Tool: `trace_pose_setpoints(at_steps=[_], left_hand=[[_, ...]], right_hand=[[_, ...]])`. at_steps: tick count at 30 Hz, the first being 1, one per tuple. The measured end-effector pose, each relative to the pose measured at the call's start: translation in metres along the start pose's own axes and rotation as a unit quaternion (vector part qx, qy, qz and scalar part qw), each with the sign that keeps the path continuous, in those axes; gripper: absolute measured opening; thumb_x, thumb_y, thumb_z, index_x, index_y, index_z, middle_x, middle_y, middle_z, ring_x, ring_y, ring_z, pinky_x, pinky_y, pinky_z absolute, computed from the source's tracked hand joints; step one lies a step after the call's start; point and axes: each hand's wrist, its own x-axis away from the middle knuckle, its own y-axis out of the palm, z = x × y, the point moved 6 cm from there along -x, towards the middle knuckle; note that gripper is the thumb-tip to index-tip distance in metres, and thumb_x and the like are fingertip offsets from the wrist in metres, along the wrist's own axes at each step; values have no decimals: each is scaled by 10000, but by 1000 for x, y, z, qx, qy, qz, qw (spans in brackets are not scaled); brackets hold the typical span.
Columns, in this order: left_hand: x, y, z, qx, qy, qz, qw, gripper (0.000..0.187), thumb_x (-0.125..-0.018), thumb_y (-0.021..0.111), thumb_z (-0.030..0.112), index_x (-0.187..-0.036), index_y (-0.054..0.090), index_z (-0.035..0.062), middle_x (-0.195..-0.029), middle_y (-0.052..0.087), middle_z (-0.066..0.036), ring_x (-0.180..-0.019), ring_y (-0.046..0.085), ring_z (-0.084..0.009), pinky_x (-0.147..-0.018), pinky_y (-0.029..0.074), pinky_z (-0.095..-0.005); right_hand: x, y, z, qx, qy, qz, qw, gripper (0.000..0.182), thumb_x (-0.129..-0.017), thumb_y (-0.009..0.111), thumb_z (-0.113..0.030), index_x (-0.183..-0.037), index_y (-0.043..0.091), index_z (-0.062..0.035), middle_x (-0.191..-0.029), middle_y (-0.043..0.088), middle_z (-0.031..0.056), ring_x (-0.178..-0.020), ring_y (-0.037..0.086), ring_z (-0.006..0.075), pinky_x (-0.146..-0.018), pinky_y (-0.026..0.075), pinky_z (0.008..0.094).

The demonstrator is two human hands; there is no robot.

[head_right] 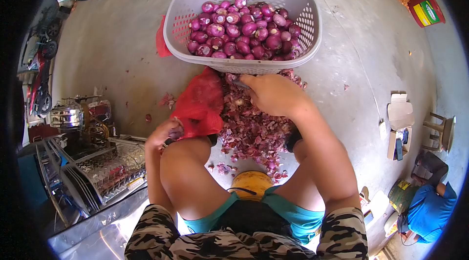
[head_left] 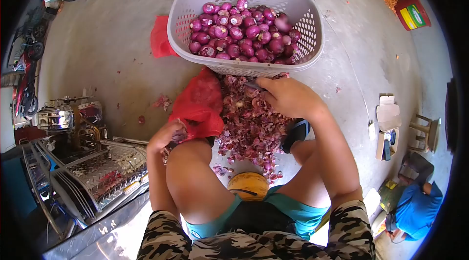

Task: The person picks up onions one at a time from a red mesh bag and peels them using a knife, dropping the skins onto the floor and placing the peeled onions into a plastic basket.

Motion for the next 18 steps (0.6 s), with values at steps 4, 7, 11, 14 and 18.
trace_pose_setpoints(at_steps=[4, 7, 11, 14, 18], left_hand=[[38, 58, 119, 128, 134, 128, 974, 292, -851, 495, 349, -953, 539, 80, -803, 592, -36, -689, 570, -136, -555, 414, -233], [31, 86, 170, 177, 170, 99, 964, 307, -859, 473, 349, -1021, 518, 91, -925, 589, -43, -805, 587, -182, -596, 430, -267], [24, 132, 227, 230, 245, -22, 942, 297, -853, 497, 322, -1054, 525, 104, -1005, 604, -58, -897, 592, -249, -672, 450, -314], [8, 164, 246, 266, 291, -36, 918, 257, -867, 490, 268, -1068, 504, 108, -996, 607, -71, -914, 582, -210, -720, 440, -336], [-16, 180, 243, 377, 262, 4, 888, 227, -873, 489, 258, -991, 564, 79, -978, 629, -93, -895, 596, -241, -736, 465, -372]], right_hand=[[5, -3, -6, -34, 1, 25, 999, 280, -889, 474, -183, -1111, 500, -14, -841, 623, 239, -815, 596, 415, -730, 445, 504], [4, -22, -15, -65, 43, 61, 995, 311, -904, 467, -200, -1151, 487, -13, -844, 623, 231, -811, 598, 413, -730, 446, 493], [6, -31, -15, -150, -21, 166, 974, 314, -914, 476, -192, -1165, 462, -4, -806, 620, 199, -737, 607, 389, -693, 458, 464], [8, -35, -17, -312, 13, 146, 939, 321, -910, 497, -166, -1176, 449, 7, -781, 610, 145, -693, 605, 322, -678, 470, 418], [11, -38, -15, -381, -14, 222, 897, 328, -884, 569, -187, -1138, 499, 9, -779, 583, 74, -702, 552, 171, -683, 464, 309]])
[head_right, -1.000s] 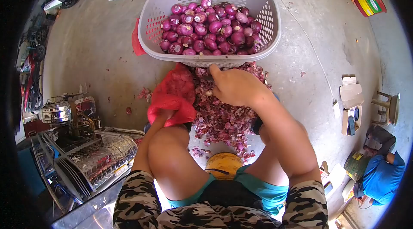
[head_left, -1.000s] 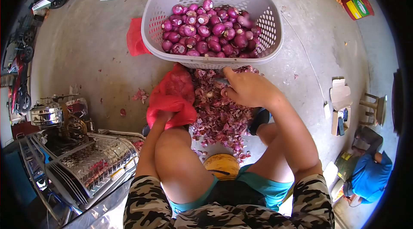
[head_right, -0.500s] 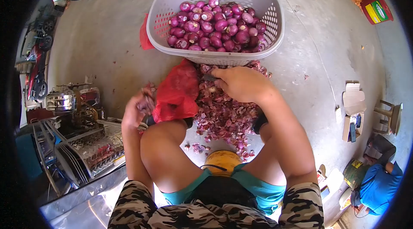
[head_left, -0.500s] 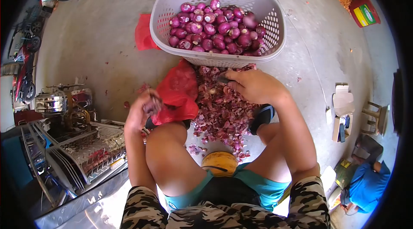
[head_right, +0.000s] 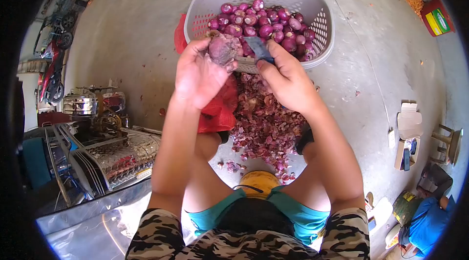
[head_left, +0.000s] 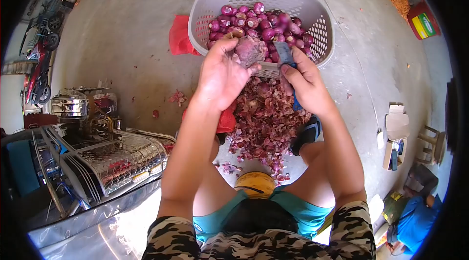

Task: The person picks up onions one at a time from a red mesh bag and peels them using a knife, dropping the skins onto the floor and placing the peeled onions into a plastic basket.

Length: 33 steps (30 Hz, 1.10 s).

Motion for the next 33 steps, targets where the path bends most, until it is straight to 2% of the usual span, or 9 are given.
trace_pose_setpoints(at_steps=[4, 8, 11, 15, 21, 25, 27, 30, 33], left_hand=[[0, -1, -21, 55, -72, -96, 991, 235, -869, 504, 278, -937, 596, 72, -895, 644, -82, -862, 601, -246, -767, 471, -371], [-9, -15, -34, 72, -38, -25, 996, 252, -886, 498, 290, -971, 610, 81, -907, 646, -71, -861, 593, -231, -790, 465, -382], [-6, -4, -37, 96, -41, -33, 994, 205, -881, 532, 281, -979, 592, 111, -909, 632, -31, -891, 589, -194, -766, 445, -348], [-9, -1, -31, 104, -7, -73, 992, 224, -893, 514, 248, -1059, 561, 104, -945, 607, -30, -901, 559, -182, -826, 425, -351], [-13, -9, -23, -92, 154, 4, 984, 234, -939, 505, 205, -1143, 485, 93, -989, 551, -35, -918, 521, -129, -825, 414, -276], [2, -10, -9, -417, 302, 117, 849, 268, -967, 477, 273, -1112, 462, 48, -939, 497, -56, -847, 455, -115, -776, 407, -271], [4, -13, -10, -401, 338, 138, 840, 311, -966, 471, 306, -1107, 446, 29, -941, 489, -80, -840, 454, -140, -769, 415, -298], [4, -23, -17, -348, 331, 161, 862, 337, -965, 466, 315, -1119, 424, 18, -980, 484, -114, -886, 464, -180, -821, 406, -332], [7, -25, -19, -387, 361, 184, 828, 287, -991, 414, 288, -1117, 428, 30, -1000, 479, -56, -877, 457, -121, -797, 406, -271]], right_hand=[[-2, -5, -8, 30, -74, 31, 996, 383, -793, 689, -243, -1039, 561, 22, -771, 601, 76, -692, 559, 162, -676, 467, 303], [-8, -3, -6, 84, -111, 45, 989, 461, -722, 755, -306, -989, 582, 26, -761, 633, 131, -662, 608, 212, -634, 482, 341], [-9, 3, -15, 158, -89, 26, 983, 500, -695, 769, -345, -971, 584, 29, -737, 632, 171, -632, 625, 267, -604, 489, 369], [-10, 4, -11, 196, -95, 1, 976, 431, -794, 671, -282, -1056, 535, 32, -707, 612, 179, -622, 615, 325, -576, 478, 384], [-3, 7, -1, 141, -47, 67, 987, 348, -876, 531, -122, -1171, 426, 31, -697, 601, 191, -613, 616, 349, -568, 478, 408], [5, 24, -2, 136, -2, 115, 984, 350, -878, 518, -109, -1178, 404, 31, -738, 610, 221, -623, 603, 401, -581, 474, 458], [11, 32, -3, 216, -60, 170, 960, 340, -876, 512, -102, -1171, 406, 30, -743, 610, 229, -629, 595, 425, -588, 469, 481], [17, 48, 1, 224, -54, 140, 963, 338, -846, 507, -66, -1153, 409, 34, -746, 599, 242, -657, 592, 430, -598, 466, 501], [19, 57, 5, 270, -42, 116, 955, 345, -824, 504, -46, -1136, 398, 55, -845, 584, 278, -688, 591, 442, -603, 474, 506]])
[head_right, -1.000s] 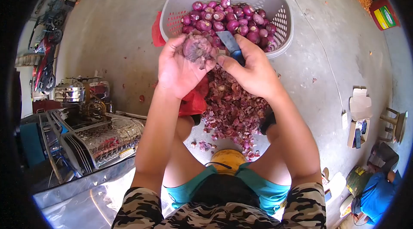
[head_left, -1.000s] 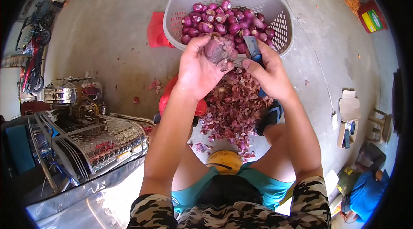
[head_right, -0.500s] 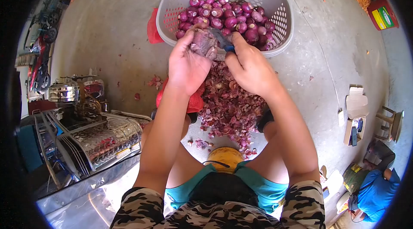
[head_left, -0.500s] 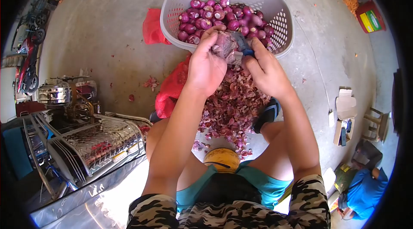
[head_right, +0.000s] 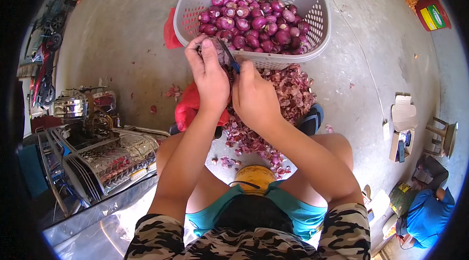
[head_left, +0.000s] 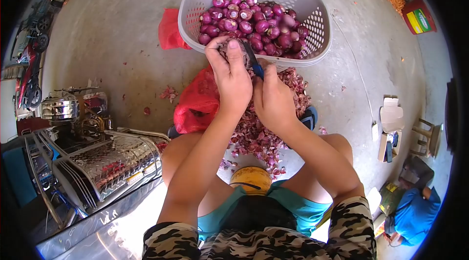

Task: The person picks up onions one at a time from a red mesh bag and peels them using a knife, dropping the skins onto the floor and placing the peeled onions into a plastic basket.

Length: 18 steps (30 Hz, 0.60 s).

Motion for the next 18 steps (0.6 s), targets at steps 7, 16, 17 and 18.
trace_pose_setpoints(at_steps=[7, 16, 17, 18], left_hand=[[4, -2, -2, -18, 35, 18, 999, 267, -981, 429, 249, -1109, 396, 16, -980, 452, -78, -859, 441, -144, -779, 390, -289], [11, -1, 10, -16, 11, -20, 1000, 257, -969, 438, 215, -1092, 384, -4, -971, 447, -130, -853, 460, -178, -777, 405, -329], [11, -2, 9, -8, 5, -25, 1000, 254, -970, 437, 212, -1093, 384, -4, -968, 448, -130, -852, 460, -175, -773, 407, -327], [12, -2, 9, -1, 0, -30, 1000, 252, -970, 436, 210, -1093, 385, -3, -964, 450, -130, -851, 460, -172, -768, 408, -325]], right_hand=[[2, 11, -1, 58, -7, -25, 998, 274, -844, 472, -73, -1058, 376, 68, -913, 553, 317, -727, 594, 464, -609, 484, 510], [1, 16, 1, 34, 13, -58, 998, 236, -882, 424, -109, -1006, 348, 76, -933, 538, 349, -779, 580, 492, -654, 479, 520], [1, 17, 1, 32, 21, -67, 997, 239, -885, 421, -114, -1007, 344, 77, -937, 536, 353, -790, 579, 493, -661, 478, 520], [-1, 17, 2, 25, 25, -71, 997, 235, -889, 413, -116, -1005, 341, 75, -941, 535, 355, -798, 577, 494, -667, 477, 521]])
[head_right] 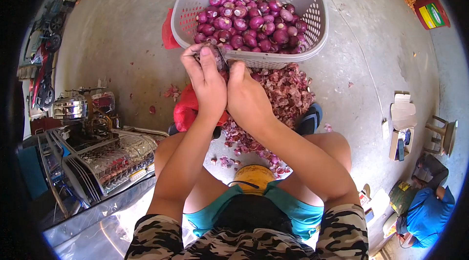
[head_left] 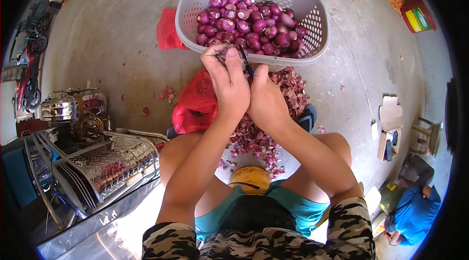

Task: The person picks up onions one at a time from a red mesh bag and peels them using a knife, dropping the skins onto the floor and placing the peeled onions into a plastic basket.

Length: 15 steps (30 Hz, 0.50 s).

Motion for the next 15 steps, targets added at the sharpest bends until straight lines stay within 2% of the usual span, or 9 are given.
trace_pose_setpoints(at_steps=[3, 9, 12, 15], left_hand=[[3, 0, -3, -25, -17, -18, 999, 245, -970, 434, 209, -1089, 387, -1, -969, 457, -131, -863, 465, -184, -789, 407, -337], [-7, -8, -6, -49, 16, 46, 998, 244, -969, 430, 210, -1082, 395, -4, -998, 467, -152, -907, 474, -224, -845, 393, -361], [1, -6, -7, -35, -8, 17, 999, 244, -968, 429, 205, -1084, 394, -7, -1004, 460, -162, -906, 475, -234, -847, 393, -366], [8, -2, -2, -66, 29, -4, 997, 246, -966, 431, 202, -1086, 392, -10, -1005, 461, -159, -908, 473, -215, -830, 401, -351]], right_hand=[[-3, -1, 1, -18, 7, -12, 1000, 222, -898, 392, -119, -999, 334, 70, -950, 533, 361, -820, 573, 495, -680, 472, 523], [2, 2, -7, -14, 39, -56, 998, 202, -900, 385, -111, -985, 326, 62, -933, 538, 362, -805, 573, 495, -674, 470, 525], [3, 6, -2, -20, 47, -59, 997, 216, -890, 406, -104, -998, 320, 62, -916, 546, 358, -783, 578, 492, -663, 470, 528], [-1, 10, 8, -33, 63, -64, 995, 255, -876, 429, -104, -1026, 310, 65, -888, 556, 352, -768, 583, 486, -654, 467, 531]])
